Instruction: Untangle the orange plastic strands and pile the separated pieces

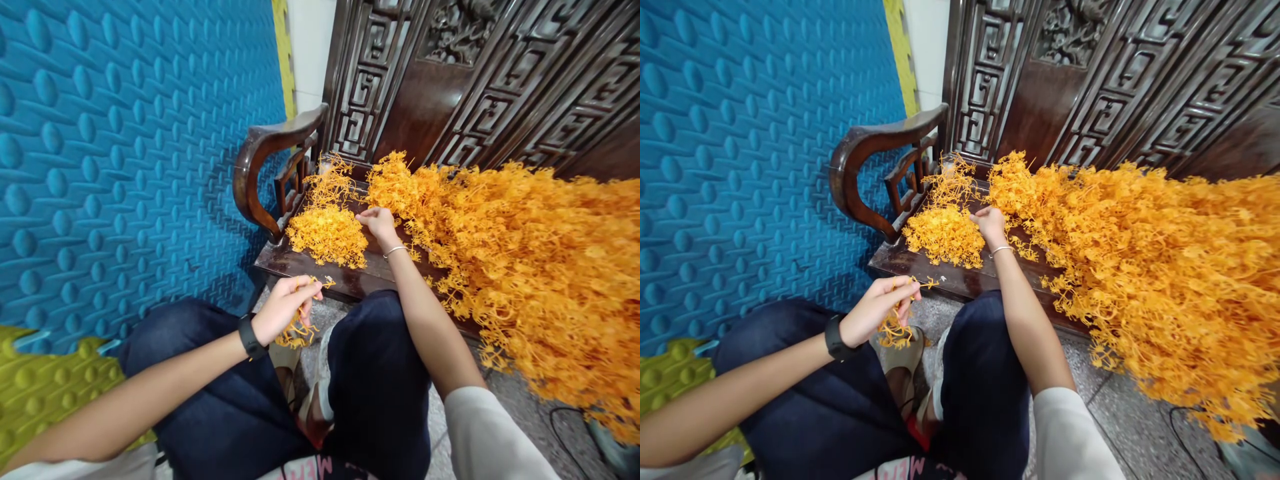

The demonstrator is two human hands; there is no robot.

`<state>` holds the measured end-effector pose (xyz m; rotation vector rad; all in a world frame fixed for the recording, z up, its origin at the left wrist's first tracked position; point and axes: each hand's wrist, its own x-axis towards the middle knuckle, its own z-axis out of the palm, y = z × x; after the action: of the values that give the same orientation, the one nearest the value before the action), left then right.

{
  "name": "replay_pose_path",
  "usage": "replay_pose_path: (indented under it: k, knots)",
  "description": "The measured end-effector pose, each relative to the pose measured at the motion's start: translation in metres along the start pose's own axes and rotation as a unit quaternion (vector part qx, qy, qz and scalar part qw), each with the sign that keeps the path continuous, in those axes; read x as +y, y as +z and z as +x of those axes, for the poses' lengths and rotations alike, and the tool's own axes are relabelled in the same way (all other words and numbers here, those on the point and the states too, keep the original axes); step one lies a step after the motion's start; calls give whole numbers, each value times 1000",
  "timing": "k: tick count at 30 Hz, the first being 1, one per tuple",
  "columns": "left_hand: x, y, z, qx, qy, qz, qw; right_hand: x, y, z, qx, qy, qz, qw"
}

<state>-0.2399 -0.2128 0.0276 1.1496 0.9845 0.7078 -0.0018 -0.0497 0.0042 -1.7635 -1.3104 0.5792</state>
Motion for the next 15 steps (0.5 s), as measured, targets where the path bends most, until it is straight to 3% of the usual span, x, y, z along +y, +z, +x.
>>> replay_pose_path:
  k: [4, 10, 15]
  knots:
    - [4, -2, 0, 4, -1, -26, 1000, -31, -4, -26, 20, -65, 179, 981]
    - [15, -7, 0, 10, -16, -87, 996, -83, -1, -89, -210, -175, 297, 915]
    - [23, -12, 1, 25, -38, -199, 979, -99, -3, -120, -323, -228, 303, 867]
